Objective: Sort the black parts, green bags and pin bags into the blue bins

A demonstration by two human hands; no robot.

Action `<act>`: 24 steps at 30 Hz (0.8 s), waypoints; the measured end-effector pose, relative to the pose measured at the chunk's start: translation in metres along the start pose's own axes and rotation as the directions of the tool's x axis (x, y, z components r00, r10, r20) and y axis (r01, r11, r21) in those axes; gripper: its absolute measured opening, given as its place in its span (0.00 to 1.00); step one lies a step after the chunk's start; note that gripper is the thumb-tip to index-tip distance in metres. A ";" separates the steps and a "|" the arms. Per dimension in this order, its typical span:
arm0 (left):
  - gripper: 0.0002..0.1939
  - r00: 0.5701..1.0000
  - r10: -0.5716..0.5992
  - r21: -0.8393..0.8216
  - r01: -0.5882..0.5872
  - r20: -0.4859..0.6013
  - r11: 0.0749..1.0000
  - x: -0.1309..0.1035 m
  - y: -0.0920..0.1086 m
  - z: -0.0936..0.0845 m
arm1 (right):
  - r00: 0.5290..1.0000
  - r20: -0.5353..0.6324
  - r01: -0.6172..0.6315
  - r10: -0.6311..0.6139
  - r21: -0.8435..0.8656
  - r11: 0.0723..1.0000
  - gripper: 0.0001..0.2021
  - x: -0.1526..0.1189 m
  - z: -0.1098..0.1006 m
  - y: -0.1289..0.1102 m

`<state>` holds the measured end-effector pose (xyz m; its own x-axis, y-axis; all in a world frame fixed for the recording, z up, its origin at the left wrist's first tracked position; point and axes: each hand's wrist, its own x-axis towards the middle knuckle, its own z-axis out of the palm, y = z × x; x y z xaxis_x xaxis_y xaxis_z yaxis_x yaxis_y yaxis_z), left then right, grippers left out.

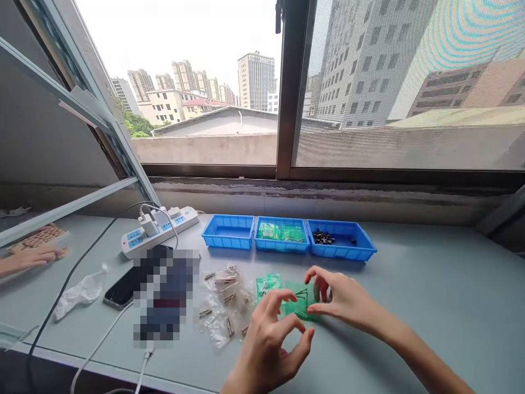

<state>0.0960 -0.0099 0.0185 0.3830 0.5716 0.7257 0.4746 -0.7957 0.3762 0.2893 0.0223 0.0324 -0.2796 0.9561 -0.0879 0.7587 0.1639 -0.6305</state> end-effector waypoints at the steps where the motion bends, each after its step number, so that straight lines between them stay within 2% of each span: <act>1: 0.07 1.000 0.000 0.002 0.000 0.001 1.000 0.000 0.000 0.000 | 1.000 -0.006 0.015 -0.015 0.027 1.000 0.13 0.000 0.001 0.001; 7: 0.06 0.999 0.031 0.014 -0.031 0.015 0.999 0.001 -0.001 0.002 | 0.986 -0.013 0.165 -0.164 0.048 0.985 0.07 -0.006 0.008 -0.007; 11: 0.08 0.998 0.065 0.012 -0.065 -0.007 0.998 0.003 -0.001 0.006 | 0.972 -0.007 0.231 -0.233 -0.109 0.967 0.13 -0.007 0.017 -0.014; 15: 0.08 0.999 0.054 0.004 -0.054 0.007 0.999 0.004 -0.001 0.005 | 0.955 0.017 0.293 -0.296 -0.219 0.931 0.16 -0.007 0.024 -0.012; 20: 0.07 0.999 0.013 0.011 -0.013 0.030 1.000 0.003 -0.001 0.002 | 0.953 0.000 0.292 -0.304 -0.276 0.916 0.20 -0.007 0.023 -0.007; 24: 0.07 0.999 0.008 0.028 -0.009 0.035 1.000 0.002 0.000 0.002 | 0.956 0.011 0.285 -0.293 -0.276 0.918 0.19 -0.006 0.021 -0.008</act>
<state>0.0982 -0.0081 0.0192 0.4144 0.5717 0.7082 0.4930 -0.7951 0.3533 0.2731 0.0105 0.0219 -0.4963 0.8632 0.0920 0.7794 0.4898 -0.3907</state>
